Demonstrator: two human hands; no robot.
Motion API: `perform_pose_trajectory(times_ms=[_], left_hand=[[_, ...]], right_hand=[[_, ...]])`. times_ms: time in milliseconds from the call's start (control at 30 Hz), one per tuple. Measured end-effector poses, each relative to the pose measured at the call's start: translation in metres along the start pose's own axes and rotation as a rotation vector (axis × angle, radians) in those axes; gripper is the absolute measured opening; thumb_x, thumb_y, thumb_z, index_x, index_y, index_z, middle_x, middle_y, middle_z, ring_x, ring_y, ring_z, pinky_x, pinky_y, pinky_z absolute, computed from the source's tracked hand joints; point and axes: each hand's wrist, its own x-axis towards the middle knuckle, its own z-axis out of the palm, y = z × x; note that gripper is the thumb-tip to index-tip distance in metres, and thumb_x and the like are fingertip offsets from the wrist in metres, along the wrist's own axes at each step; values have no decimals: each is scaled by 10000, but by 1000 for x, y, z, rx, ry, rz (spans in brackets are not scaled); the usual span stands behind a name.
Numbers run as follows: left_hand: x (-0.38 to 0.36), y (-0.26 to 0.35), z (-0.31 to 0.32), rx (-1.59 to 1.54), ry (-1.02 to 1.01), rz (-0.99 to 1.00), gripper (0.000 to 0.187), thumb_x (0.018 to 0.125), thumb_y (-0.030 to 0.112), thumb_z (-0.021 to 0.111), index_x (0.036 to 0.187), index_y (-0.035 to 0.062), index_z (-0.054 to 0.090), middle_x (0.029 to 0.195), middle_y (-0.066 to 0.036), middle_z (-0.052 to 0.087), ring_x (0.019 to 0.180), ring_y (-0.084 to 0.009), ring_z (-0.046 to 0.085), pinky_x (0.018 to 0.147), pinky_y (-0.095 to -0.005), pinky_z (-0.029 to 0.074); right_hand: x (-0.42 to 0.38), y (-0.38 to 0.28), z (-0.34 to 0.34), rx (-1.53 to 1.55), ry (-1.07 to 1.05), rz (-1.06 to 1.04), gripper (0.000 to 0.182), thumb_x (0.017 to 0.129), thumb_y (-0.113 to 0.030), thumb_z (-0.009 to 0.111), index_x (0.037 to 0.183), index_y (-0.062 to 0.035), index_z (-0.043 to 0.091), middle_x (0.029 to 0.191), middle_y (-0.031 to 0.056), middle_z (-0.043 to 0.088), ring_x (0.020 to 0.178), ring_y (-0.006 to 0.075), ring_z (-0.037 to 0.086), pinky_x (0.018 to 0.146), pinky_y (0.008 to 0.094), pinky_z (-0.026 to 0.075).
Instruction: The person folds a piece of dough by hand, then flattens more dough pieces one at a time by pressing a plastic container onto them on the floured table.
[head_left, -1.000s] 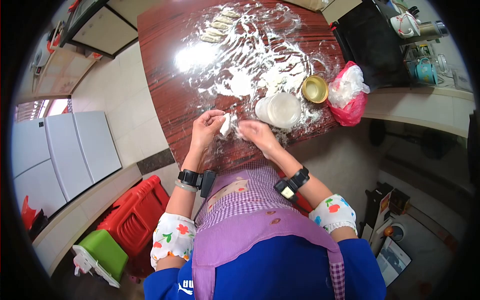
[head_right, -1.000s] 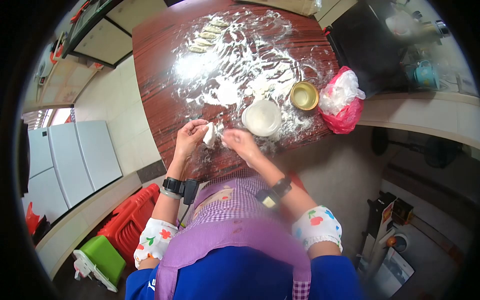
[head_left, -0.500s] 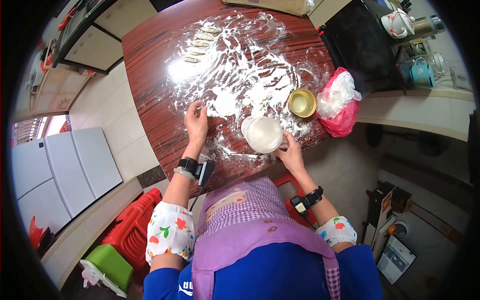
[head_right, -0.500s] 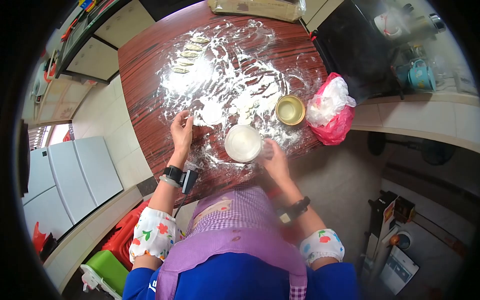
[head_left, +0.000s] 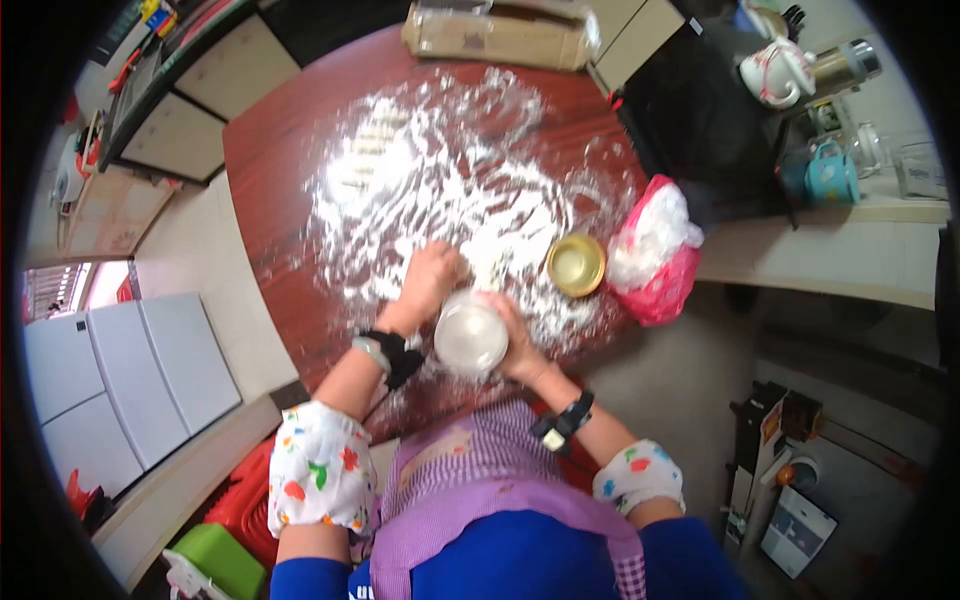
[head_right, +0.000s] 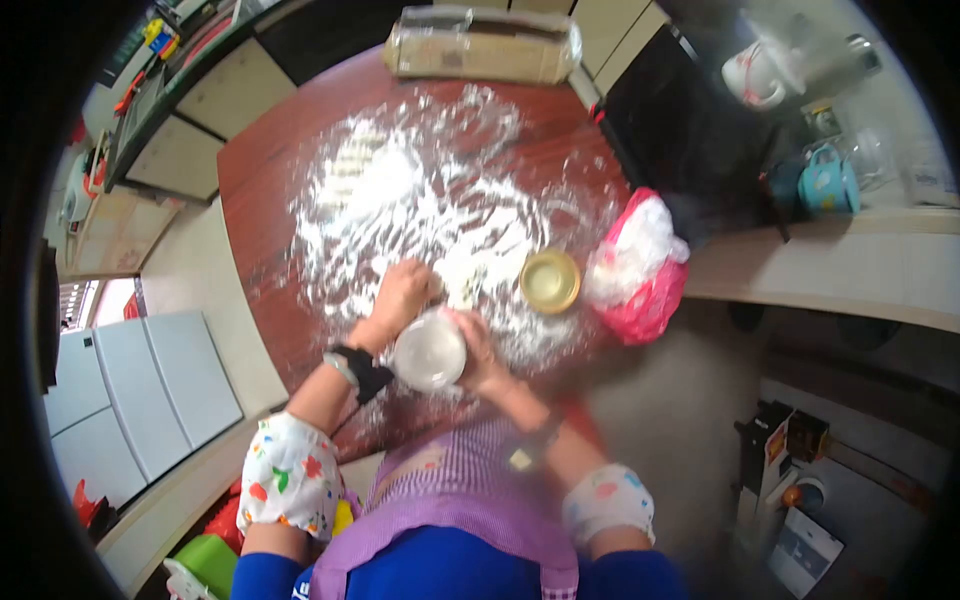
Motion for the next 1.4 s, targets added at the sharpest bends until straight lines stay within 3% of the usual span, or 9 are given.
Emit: perform_pose_trajectory(times_ms=[67, 133, 200, 467, 700, 933, 1100, 1200, 1400], left_hand=[[-6, -2, 12, 23, -41, -10, 116, 717, 127, 691, 738, 50, 607, 791, -157, 599, 795, -358, 569, 705, -461, 465], [-3, 12, -6, -90, -12, 23, 123, 759, 137, 659, 786, 31, 601, 779, -189, 620, 810, -368, 587, 719, -477, 465], [-7, 7, 8, -64, -3, -70, 102, 813, 107, 607, 859, 18, 587, 739, -212, 611, 759, -397, 594, 703, -499, 469], [-34, 53, 24, -233, -86, 58, 67, 827, 99, 601, 817, 42, 636, 811, -145, 640, 852, -365, 606, 731, -458, 483], [-54, 57, 77, -143, -109, 328, 339, 855, 78, 560, 1192, 44, 557, 1294, -174, 572, 1260, -366, 505, 1064, -462, 394], [-123, 52, 6, -284, -82, 79, 474, 912, 88, 475, 1383, 32, 478, 1448, -218, 445, 1374, -382, 379, 1173, -439, 273], [-151, 54, -13, -129, 244, -32, 165, 847, 40, 633, 1011, 27, 651, 1006, -170, 642, 939, -380, 610, 828, -458, 486], [-155, 60, -3, -418, 270, -454, 118, 847, 81, 687, 939, 14, 655, 889, -147, 646, 818, -331, 622, 735, -414, 490], [-146, 67, 23, -259, 264, -442, 117, 850, 120, 703, 906, 26, 659, 818, -134, 628, 779, -312, 618, 694, -383, 487]], right_hand=[[-8, 8, 10, 47, 17, 3, 1120, 516, -249, 941, 1437, -56, 334, 1381, 164, 461, 1262, 371, 455, 1065, 455, 387], [-2, -6, -4, 261, -147, 423, 1113, 573, -340, 940, 1443, -32, 318, 1416, 169, 434, 1324, 314, 423, 1114, 444, 343], [10, -18, -21, 408, -119, 526, 1073, 613, -292, 925, 1450, -34, 305, 1394, 146, 481, 1325, 244, 444, 1111, 394, 356], [-5, -33, -83, 198, 189, 422, 838, 657, -208, 904, 1315, 6, 430, 1222, 133, 592, 1130, 225, 585, 978, 369, 472], [-22, -42, -98, 37, 260, 518, 1043, 594, -267, 924, 1409, 7, 335, 1321, 175, 513, 1224, 273, 520, 1044, 416, 420], [-10, -63, -94, 26, 284, 505, 1022, 605, -267, 869, 1414, 15, 311, 1373, 183, 464, 1278, 296, 469, 1079, 452, 380], [-17, -45, -87, -1, 240, 413, 922, 627, -223, 881, 1360, 33, 384, 1288, 168, 520, 1186, 258, 530, 1019, 400, 432], [-11, -46, -85, 61, 238, 385, 912, 636, -214, 876, 1362, 34, 384, 1287, 163, 520, 1179, 252, 530, 1018, 391, 425], [-14, -49, -79, 31, 197, 428, 879, 653, -177, 861, 1359, 37, 384, 1281, 161, 519, 1164, 245, 531, 1017, 378, 418]])
